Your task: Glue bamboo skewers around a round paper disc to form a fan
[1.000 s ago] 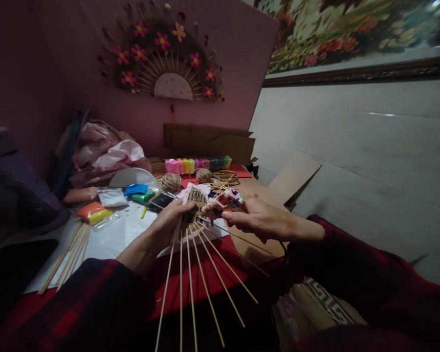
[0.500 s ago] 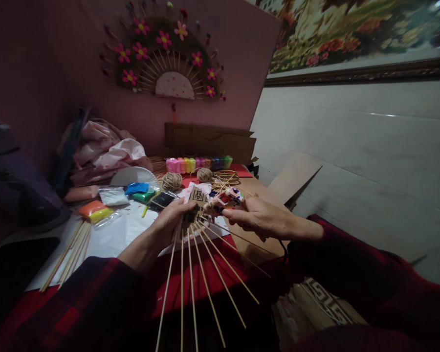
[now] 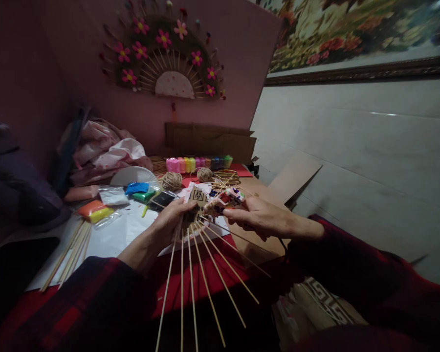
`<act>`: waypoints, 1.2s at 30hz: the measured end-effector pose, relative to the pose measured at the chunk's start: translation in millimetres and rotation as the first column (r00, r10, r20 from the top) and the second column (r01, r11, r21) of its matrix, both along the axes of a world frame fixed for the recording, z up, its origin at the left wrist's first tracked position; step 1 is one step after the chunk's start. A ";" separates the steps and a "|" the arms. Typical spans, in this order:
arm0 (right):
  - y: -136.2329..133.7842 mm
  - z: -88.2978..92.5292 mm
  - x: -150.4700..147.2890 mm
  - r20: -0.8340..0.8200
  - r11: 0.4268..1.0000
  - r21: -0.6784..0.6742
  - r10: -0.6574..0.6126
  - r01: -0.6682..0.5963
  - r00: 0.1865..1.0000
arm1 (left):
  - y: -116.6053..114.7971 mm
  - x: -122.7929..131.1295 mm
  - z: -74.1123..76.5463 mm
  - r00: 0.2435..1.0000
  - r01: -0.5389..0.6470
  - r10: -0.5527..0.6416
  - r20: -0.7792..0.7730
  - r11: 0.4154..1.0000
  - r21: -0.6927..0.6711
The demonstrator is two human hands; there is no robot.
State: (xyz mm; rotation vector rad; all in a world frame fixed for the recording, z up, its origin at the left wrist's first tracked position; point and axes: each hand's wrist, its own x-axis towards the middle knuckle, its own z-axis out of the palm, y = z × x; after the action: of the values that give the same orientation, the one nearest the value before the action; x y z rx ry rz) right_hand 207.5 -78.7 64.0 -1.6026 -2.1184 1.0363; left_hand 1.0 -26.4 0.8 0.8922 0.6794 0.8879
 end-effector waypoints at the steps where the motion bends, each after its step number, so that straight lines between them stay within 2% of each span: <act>1: 0.7 -1.1 0.8 -0.004 1.000 -0.004 -0.004 0.004 1.000 | -0.1 0.0 0.0 1.000 0.004 -0.004 0.000 1.000 0.005; 16: -0.1 0.2 0.2 -0.183 0.998 0.008 -0.054 0.057 0.982 | 0.6 0.0 -0.6 1.000 -0.001 0.002 0.026 1.000 -0.021; 24: -1.6 -3.6 7.0 -0.047 0.999 0.027 -0.022 0.023 0.999 | 0.9 -0.4 0.1 1.000 -0.001 0.001 0.010 1.000 -0.021; 36: -8.0 3.1 4.9 -0.035 1.000 -0.003 -0.014 0.014 0.999 | 0.9 -0.4 0.8 0.999 -0.034 0.035 0.002 0.999 -0.038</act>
State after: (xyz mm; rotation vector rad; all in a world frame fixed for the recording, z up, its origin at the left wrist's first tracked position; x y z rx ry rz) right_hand 212.4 -86.7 67.1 -1.5860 -2.0812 1.0557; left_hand 0.6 -25.5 1.7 0.8470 0.7092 0.9039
